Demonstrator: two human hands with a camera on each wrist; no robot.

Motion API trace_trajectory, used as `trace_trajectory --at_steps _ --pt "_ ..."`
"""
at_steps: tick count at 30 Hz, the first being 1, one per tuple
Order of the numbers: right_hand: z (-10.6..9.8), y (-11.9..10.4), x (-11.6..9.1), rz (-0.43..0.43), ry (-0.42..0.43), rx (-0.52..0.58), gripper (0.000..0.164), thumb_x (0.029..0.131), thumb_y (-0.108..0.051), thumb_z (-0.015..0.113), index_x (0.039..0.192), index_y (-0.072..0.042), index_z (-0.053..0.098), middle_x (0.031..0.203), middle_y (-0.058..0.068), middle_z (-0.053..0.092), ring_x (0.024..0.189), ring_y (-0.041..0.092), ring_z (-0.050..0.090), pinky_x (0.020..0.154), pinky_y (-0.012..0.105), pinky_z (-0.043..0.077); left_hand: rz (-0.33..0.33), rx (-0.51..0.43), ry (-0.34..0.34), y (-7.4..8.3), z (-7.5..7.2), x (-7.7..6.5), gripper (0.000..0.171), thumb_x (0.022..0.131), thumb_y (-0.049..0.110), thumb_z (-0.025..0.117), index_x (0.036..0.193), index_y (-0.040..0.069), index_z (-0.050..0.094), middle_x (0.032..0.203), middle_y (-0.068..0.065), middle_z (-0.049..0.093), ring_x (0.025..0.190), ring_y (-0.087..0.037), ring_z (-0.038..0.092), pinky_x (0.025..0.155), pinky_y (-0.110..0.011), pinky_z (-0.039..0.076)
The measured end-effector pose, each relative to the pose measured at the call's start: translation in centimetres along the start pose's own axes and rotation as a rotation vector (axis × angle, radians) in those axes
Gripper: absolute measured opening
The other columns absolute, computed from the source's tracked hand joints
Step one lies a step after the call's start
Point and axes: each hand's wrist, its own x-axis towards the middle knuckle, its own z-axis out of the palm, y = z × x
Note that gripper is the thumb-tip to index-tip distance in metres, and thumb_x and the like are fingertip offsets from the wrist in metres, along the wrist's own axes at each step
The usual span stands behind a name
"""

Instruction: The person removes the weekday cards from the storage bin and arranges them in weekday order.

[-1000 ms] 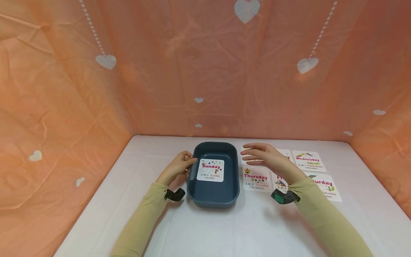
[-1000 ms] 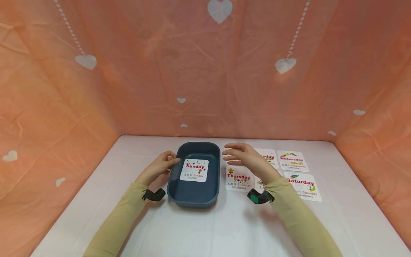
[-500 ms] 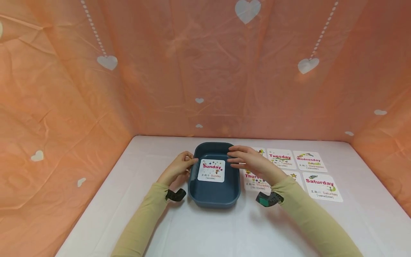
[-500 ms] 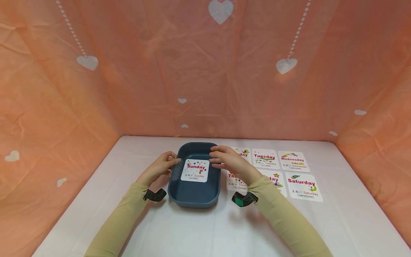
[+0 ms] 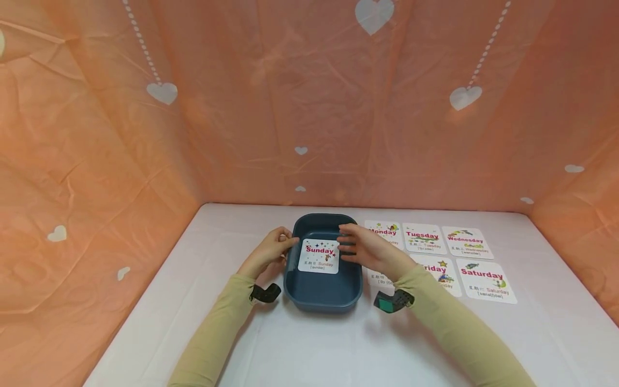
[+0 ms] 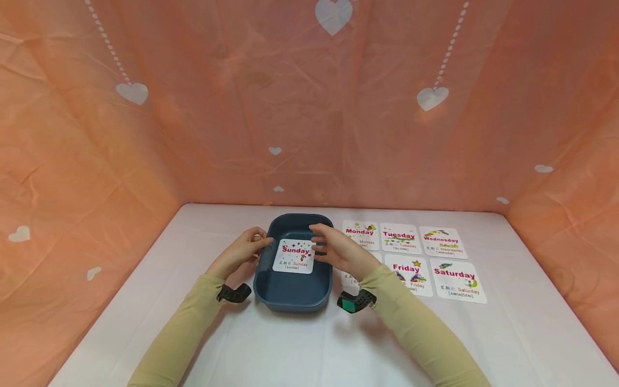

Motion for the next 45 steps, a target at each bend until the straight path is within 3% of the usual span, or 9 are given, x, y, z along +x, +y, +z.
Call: trace_trajectory --at_steps 9,20,32,45 --pt "0.3 1.0 1.2 0.054 0.006 0.069 0.076 0.099 -0.032 0.039 0.147 0.005 -0.008 0.152 0.026 -0.012 0.14 0.043 -0.005 0.111 0.055 0.004 0.006 0.002 -0.006 0.0 0.1 -0.1 0.019 0.096 0.014 0.058 0.099 0.002 0.043 0.066 -0.003 0.045 0.05 -0.015 0.045 0.045 -0.026 0.042" --pt "0.9 1.8 2.1 0.118 0.095 0.111 0.078 0.097 -0.029 0.041 0.148 0.002 -0.009 0.151 0.025 -0.018 0.139 0.039 -0.018 0.106 0.061 -0.007 0.025 0.0 -0.022 -0.1 0.2 -0.2 0.019 0.097 0.013 0.057 0.099 0.001 0.042 0.065 -0.005 0.046 0.049 -0.013 0.045 0.045 -0.026 0.04" --pt "1.3 1.9 2.9 0.148 0.146 0.201 0.084 0.095 -0.028 0.043 0.147 0.005 -0.014 0.153 0.023 -0.017 0.141 0.038 -0.011 0.108 0.057 -0.005 0.016 0.002 -0.018 0.1 0.1 -0.3 0.019 0.097 0.014 0.057 0.1 0.001 0.042 0.066 -0.005 0.047 0.049 -0.014 0.045 0.045 -0.025 0.041" --pt "1.2 1.8 3.4 0.167 0.172 0.125 0.078 0.095 -0.03 0.039 0.146 0.01 -0.005 0.151 0.028 -0.001 0.141 0.038 0.001 0.11 0.05 0.004 0.016 -0.001 -0.01 0.1 0.1 -0.4 0.018 0.097 0.014 0.056 0.1 0.002 0.043 0.064 -0.004 0.046 0.048 -0.014 0.044 0.044 -0.025 0.039"
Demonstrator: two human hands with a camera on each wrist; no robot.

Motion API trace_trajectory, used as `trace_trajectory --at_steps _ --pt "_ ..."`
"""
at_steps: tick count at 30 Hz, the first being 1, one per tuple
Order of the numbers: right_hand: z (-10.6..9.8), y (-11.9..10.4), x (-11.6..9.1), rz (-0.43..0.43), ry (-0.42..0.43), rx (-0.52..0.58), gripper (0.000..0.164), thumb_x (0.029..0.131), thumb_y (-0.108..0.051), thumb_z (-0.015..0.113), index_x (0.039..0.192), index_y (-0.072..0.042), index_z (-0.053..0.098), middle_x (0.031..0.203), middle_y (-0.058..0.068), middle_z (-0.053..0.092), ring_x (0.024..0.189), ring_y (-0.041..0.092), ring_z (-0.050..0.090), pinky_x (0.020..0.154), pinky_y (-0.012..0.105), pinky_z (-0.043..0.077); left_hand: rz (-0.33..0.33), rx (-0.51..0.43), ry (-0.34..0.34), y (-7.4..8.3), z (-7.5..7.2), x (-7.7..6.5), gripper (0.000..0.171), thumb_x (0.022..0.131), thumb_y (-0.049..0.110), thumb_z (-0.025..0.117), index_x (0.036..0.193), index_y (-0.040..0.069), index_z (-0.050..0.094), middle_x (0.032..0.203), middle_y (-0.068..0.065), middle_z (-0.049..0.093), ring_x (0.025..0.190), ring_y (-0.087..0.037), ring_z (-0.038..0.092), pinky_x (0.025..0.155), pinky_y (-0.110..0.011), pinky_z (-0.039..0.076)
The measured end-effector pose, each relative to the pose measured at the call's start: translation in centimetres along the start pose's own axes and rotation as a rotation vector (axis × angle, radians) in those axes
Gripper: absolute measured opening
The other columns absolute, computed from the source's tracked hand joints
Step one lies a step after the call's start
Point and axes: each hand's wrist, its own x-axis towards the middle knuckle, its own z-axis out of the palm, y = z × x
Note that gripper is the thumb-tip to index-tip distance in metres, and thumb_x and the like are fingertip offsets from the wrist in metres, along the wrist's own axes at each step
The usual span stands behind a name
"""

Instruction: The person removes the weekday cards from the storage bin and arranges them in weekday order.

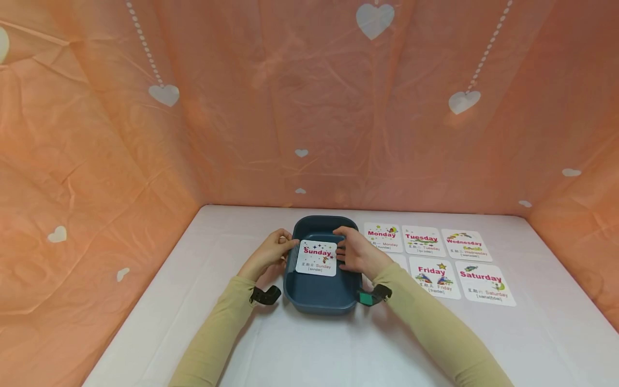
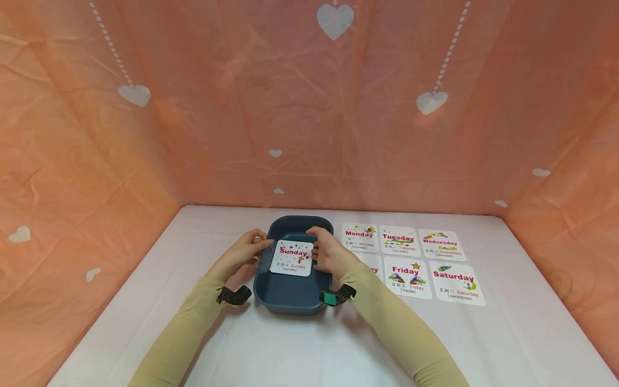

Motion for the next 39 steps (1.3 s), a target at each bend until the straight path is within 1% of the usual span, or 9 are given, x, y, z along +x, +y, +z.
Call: trace_trajectory --at_steps 7,10,12,16,19,27,32,35,39 --pt "0.1 -0.2 0.8 0.006 0.035 -0.148 0.079 0.095 -0.029 0.047 0.148 0.007 0.001 0.15 0.022 0.009 0.135 0.034 0.014 0.107 0.045 0.015 0.004 0.007 0.008 0.1 0.1 -0.1 0.019 0.097 0.015 0.057 0.098 0.002 0.043 0.064 -0.003 0.046 0.049 -0.014 0.044 0.043 -0.025 0.037" --pt "0.2 -0.4 1.2 0.0 0.057 -0.205 0.078 0.094 -0.03 0.049 0.148 0.008 0.007 0.152 0.024 0.009 0.137 0.038 0.015 0.109 0.05 0.018 0.0 0.012 0.011 0.0 0.0 0.0 0.019 0.097 0.015 0.057 0.098 0.002 0.043 0.064 -0.003 0.046 0.049 -0.014 0.044 0.044 -0.025 0.036" --pt "0.3 -0.6 1.4 -0.008 0.074 -0.247 0.074 0.092 -0.03 0.051 0.147 0.005 0.016 0.151 0.025 0.014 0.135 0.041 0.021 0.106 0.054 0.025 0.0 0.015 0.011 -0.1 0.0 0.0 0.019 0.097 0.015 0.057 0.099 0.002 0.043 0.064 -0.003 0.045 0.05 -0.014 0.044 0.044 -0.025 0.037" --pt "0.6 -1.1 1.8 -0.036 0.062 -0.455 0.056 0.092 -0.03 0.052 0.139 -0.002 0.041 0.142 0.02 0.031 0.121 0.039 0.038 0.089 0.055 0.044 -0.005 0.021 0.012 -0.1 0.1 0.0 0.019 0.097 0.015 0.056 0.1 0.002 0.043 0.066 -0.003 0.047 0.052 -0.013 0.045 0.045 -0.024 0.038" --pt "0.7 -1.6 2.1 -0.053 0.041 -0.636 0.046 0.094 -0.03 0.052 0.131 -0.004 0.051 0.135 0.017 0.041 0.113 0.036 0.046 0.077 0.05 0.052 -0.009 0.022 0.016 -0.2 0.1 0.1 0.018 0.097 0.014 0.056 0.1 0.001 0.044 0.07 -0.004 0.048 0.054 -0.013 0.047 0.046 -0.025 0.04" --pt "0.4 -2.2 2.9 -0.068 0.024 -0.802 0.048 0.093 -0.019 0.056 0.135 0.0 0.045 0.135 0.018 0.043 0.104 0.034 0.053 0.068 0.044 0.054 -0.02 0.017 0.025 -0.3 0.3 0.2 0.017 0.097 0.014 0.056 0.098 0.001 0.045 0.071 -0.004 0.047 0.055 -0.013 0.047 0.047 -0.026 0.041" --pt "0.2 -2.2 3.9 -0.107 -0.029 -0.934 0.043 0.089 -0.005 0.059 0.131 0.001 0.052 0.112 0.015 0.055 0.08 0.024 0.054 0.063 0.037 0.053 -0.03 0.017 0.033 -0.3 0.3 0.3 0.017 0.097 0.014 0.056 0.098 0.001 0.045 0.071 -0.005 0.046 0.055 -0.014 0.047 0.047 -0.025 0.041" --pt "0.1 -2.3 4.3 -0.128 -0.057 -1.004 0.045 0.085 0.003 0.06 0.129 -0.001 0.054 0.098 0.012 0.056 0.07 0.02 0.052 0.062 0.034 0.053 -0.032 0.028 0.044 -0.3 0.3 0.3 0.017 0.097 0.015 0.057 0.098 0.002 0.046 0.071 -0.005 0.046 0.055 -0.014 0.047 0.047 -0.025 0.041" --pt "0.2 -2.4 4.5 -0.156 -0.058 -1.074 0.049 0.081 0.008 0.066 0.127 -0.003 0.054 0.093 0.012 0.058 0.064 0.018 0.055 0.062 0.034 0.054 -0.033 0.033 0.05 -0.2 0.2 0.2 0.017 0.097 0.015 0.057 0.099 0.001 0.046 0.072 -0.005 0.046 0.055 -0.014 0.047 0.046 -0.025 0.041"
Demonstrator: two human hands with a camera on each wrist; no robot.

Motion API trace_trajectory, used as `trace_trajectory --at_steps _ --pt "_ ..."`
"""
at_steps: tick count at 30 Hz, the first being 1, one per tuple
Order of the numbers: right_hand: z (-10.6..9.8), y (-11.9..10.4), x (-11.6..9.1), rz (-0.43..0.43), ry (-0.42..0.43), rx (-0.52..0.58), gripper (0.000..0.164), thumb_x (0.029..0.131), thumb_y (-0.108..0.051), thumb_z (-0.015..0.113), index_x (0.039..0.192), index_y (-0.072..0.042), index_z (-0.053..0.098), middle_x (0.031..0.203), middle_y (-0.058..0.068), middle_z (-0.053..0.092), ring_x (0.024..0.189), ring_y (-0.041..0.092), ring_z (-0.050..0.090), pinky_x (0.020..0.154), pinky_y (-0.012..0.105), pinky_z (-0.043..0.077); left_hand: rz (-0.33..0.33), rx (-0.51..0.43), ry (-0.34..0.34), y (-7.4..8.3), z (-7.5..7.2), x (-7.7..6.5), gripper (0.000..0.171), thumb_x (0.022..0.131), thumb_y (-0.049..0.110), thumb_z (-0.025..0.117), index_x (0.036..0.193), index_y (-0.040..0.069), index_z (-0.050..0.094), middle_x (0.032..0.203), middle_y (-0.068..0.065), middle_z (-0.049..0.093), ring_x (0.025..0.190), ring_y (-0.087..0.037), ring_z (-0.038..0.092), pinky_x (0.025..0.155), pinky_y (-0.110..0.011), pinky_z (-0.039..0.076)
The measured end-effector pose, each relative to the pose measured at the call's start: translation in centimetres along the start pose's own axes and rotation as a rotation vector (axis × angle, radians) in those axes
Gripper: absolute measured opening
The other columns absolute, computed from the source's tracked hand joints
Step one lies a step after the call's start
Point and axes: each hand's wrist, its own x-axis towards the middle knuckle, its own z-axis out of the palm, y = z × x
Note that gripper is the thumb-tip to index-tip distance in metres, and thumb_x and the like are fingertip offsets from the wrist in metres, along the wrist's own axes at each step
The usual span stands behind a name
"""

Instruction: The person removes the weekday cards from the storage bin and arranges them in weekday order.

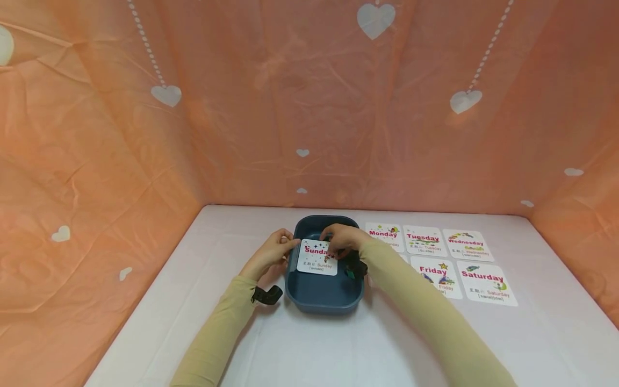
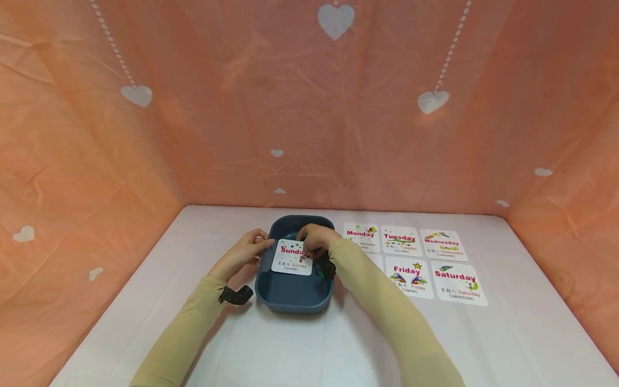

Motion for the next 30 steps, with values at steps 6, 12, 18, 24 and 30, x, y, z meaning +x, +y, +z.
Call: trace_trajectory --at_steps 6,12,18,24,30 --pt "0.08 -0.3 -0.03 0.006 0.008 -0.035 0.054 0.077 0.012 0.071 0.125 -0.004 0.053 0.094 0.014 0.055 0.062 0.018 0.055 0.061 0.033 0.054 0.0 0.003 -0.001 -0.02 -0.04 0.02 0.017 0.097 0.015 0.056 0.099 0.002 0.046 0.072 -0.005 0.048 0.056 -0.014 0.048 0.047 -0.025 0.041" --pt "0.33 -0.38 -0.03 0.009 0.021 -0.061 0.053 0.073 0.014 0.074 0.119 -0.003 0.052 0.095 0.015 0.055 0.065 0.019 0.059 0.063 0.033 0.054 0.008 -0.002 -0.005 0.32 0.02 -0.25 0.017 0.097 0.014 0.056 0.099 0.001 0.046 0.072 -0.006 0.049 0.055 -0.014 0.047 0.048 -0.026 0.041" --pt "0.46 -0.28 0.04 0.001 0.045 -0.099 0.048 0.071 0.012 0.077 0.11 -0.001 0.053 0.095 0.013 0.054 0.065 0.018 0.057 0.062 0.031 0.054 0.009 -0.003 0.001 -0.02 0.04 0.0 0.018 0.097 0.015 0.057 0.098 0.002 0.046 0.069 -0.005 0.048 0.053 -0.014 0.046 0.047 -0.026 0.039" --pt "0.27 -0.15 0.24 -0.03 0.065 -0.19 0.045 0.068 0.006 0.082 0.104 -0.001 0.055 0.091 0.011 0.056 0.067 0.018 0.057 0.061 0.029 0.051 0.009 -0.001 0.005 0.02 0.0 0.01 0.018 0.096 0.015 0.058 0.098 0.002 0.046 0.07 -0.005 0.048 0.054 -0.014 0.047 0.048 -0.026 0.041" --pt "0.27 -0.5 0.12 -0.105 0.143 -0.402 0.048 0.061 -0.007 0.09 0.097 -0.005 0.058 0.091 0.006 0.056 0.081 0.021 0.051 0.073 0.031 0.045 0.015 -0.001 0.002 -0.18 0.0 0.08 0.017 0.097 0.015 0.057 0.099 0.001 0.047 0.07 -0.005 0.048 0.054 -0.014 0.047 0.047 -0.026 0.041"
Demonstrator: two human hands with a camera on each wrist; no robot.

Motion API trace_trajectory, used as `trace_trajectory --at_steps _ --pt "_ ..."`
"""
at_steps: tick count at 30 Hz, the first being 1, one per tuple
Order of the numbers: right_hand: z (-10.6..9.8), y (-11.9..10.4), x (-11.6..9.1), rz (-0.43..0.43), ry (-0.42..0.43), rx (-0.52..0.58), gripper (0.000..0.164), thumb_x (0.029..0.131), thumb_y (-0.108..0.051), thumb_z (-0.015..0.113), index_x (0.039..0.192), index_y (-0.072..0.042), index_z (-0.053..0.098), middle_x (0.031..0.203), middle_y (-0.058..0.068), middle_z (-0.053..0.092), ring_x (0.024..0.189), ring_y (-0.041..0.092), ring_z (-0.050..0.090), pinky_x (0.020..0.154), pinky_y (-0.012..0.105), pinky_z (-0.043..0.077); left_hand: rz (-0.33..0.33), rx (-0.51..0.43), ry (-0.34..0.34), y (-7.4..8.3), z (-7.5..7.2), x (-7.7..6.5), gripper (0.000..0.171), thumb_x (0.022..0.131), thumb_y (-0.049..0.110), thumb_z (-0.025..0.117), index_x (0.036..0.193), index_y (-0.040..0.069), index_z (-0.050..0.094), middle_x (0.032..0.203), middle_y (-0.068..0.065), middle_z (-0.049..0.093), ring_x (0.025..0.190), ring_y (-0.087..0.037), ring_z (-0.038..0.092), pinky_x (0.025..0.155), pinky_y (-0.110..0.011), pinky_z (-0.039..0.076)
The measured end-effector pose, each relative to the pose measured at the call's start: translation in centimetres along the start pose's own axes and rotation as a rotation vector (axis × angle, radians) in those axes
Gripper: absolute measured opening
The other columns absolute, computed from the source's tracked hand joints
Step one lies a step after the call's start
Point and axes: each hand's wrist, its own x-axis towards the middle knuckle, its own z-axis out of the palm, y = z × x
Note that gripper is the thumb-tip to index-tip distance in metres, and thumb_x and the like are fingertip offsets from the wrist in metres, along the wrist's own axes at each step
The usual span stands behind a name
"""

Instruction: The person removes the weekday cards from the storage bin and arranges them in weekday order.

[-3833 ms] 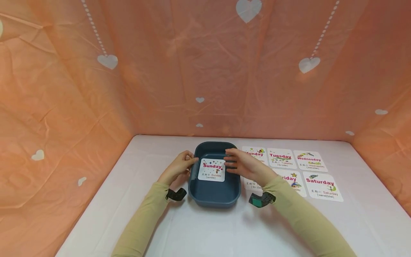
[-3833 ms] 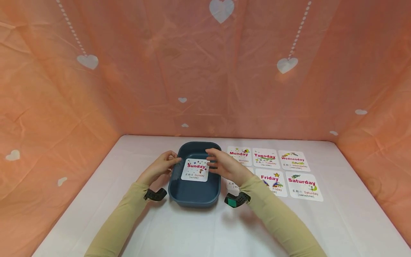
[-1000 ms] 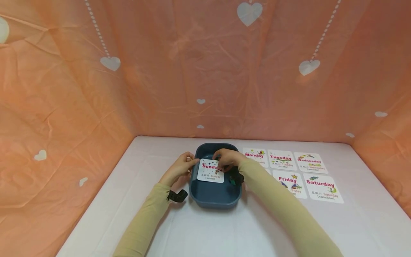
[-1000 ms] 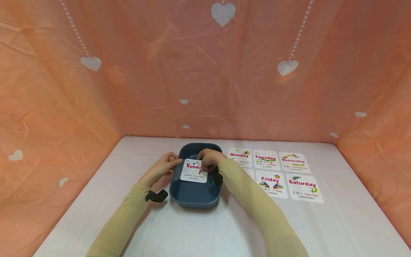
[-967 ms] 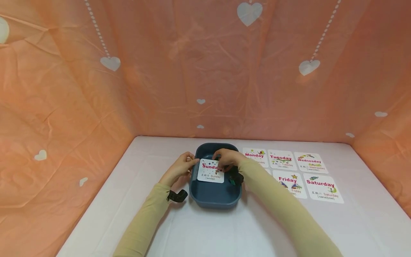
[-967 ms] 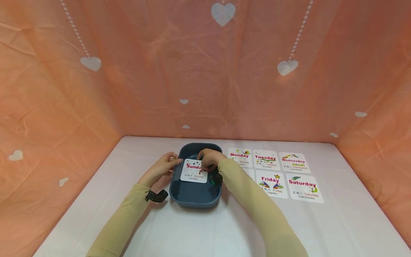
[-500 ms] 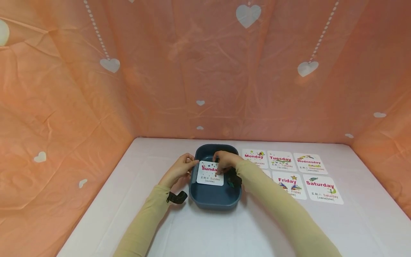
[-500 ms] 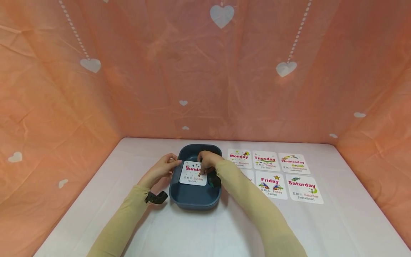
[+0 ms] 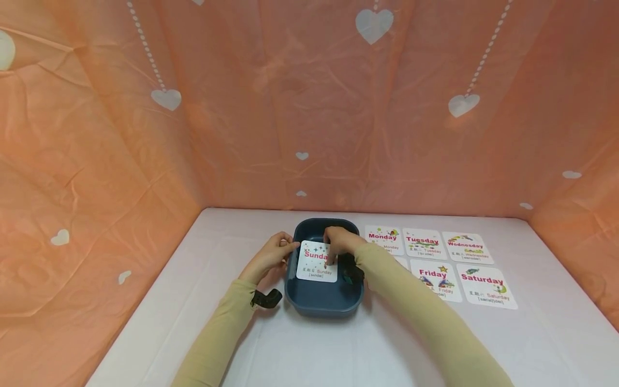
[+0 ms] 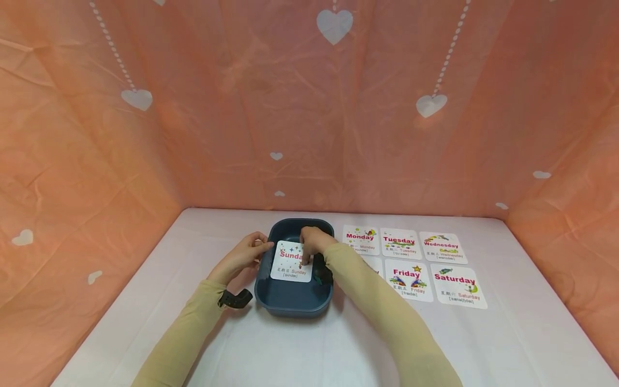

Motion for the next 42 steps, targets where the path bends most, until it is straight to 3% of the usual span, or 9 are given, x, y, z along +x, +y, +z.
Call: trace_trajectory --at_steps 5,9,17,25,30,34,42 --pt "-0.4 -0.2 -0.5 -0.048 0.024 -0.097 0.047 0.063 -0.012 0.09 0.095 -0.009 0.055 0.093 0.006 0.051 0.086 0.022 0.047 0.076 0.034 0.042 0.009 -0.015 -0.007 -0.1 0.1 -0.1 0.017 0.097 0.014 0.057 0.099 0.002 0.047 0.067 -0.004 0.049 0.052 -0.014 0.047 0.047 -0.027 0.04" --pt "-1.1 0.0 -0.9 -0.09 0.019 -0.09 0.044 0.069 -0.009 0.086 0.096 -0.009 0.051 0.091 0.006 0.049 0.084 0.022 0.046 0.072 0.033 0.04 0.015 -0.028 -0.013 -0.1 0.1 -0.1 0.017 0.097 0.014 0.057 0.099 0.002 0.046 0.066 -0.004 0.049 0.051 -0.013 0.047 0.046 -0.027 0.04" --pt "-2.7 0.8 -1.7 -0.245 0.0 0.051 0.031 0.078 0.011 0.064 0.103 -0.004 0.053 0.088 0.007 0.054 0.079 0.02 0.05 0.068 0.03 0.044 0.011 -0.019 -0.011 0.2 0.0 -0.3 0.017 0.097 0.014 0.057 0.097 0.002 0.045 0.066 -0.004 0.049 0.051 -0.014 0.047 0.047 -0.027 0.039" --pt "-4.7 1.8 -3.7 -0.336 0.074 0.239 0.023 0.086 0.006 0.062 0.108 0.002 0.059 0.103 0.011 0.063 0.086 0.019 0.058 0.071 0.031 0.049 0.018 -0.015 -0.004 0.1 0.1 -0.2 0.017 0.097 0.014 0.057 0.096 0.002 0.045 0.065 -0.003 0.045 0.051 -0.014 0.045 0.046 -0.026 0.038" --pt "-5.7 2.6 -5.7 -0.325 0.118 0.426 0.027 0.088 0.004 0.061 0.114 0.008 0.057 0.107 0.019 0.061 0.09 0.026 0.063 0.073 0.037 0.054 0.014 -0.014 -0.006 -0.1 0.1 -0.2 0.018 0.097 0.015 0.057 0.097 0.002 0.045 0.065 -0.003 0.044 0.052 -0.014 0.045 0.047 -0.026 0.038" --pt "-6.0 3.8 -7.0 -0.287 0.201 0.568 0.029 0.09 0.002 0.062 0.117 0.009 0.056 0.106 0.021 0.061 0.089 0.027 0.064 0.076 0.04 0.054 0.016 -0.02 -0.017 -0.1 0.0 -0.2 0.018 0.097 0.015 0.057 0.097 0.002 0.045 0.065 -0.003 0.043 0.052 -0.014 0.044 0.047 -0.026 0.039" --pt "-6.3 7.0 -10.3 -0.096 0.372 0.789 0.038 0.091 -0.007 0.065 0.125 0.005 0.052 0.113 0.023 0.061 0.093 0.021 0.064 0.084 0.04 0.052 0.049 -0.014 -0.032 0.0 0.0 -0.2 0.017 0.097 0.014 0.056 0.098 0.002 0.044 0.063 -0.002 0.04 0.054 -0.013 0.04 0.047 -0.026 0.039"
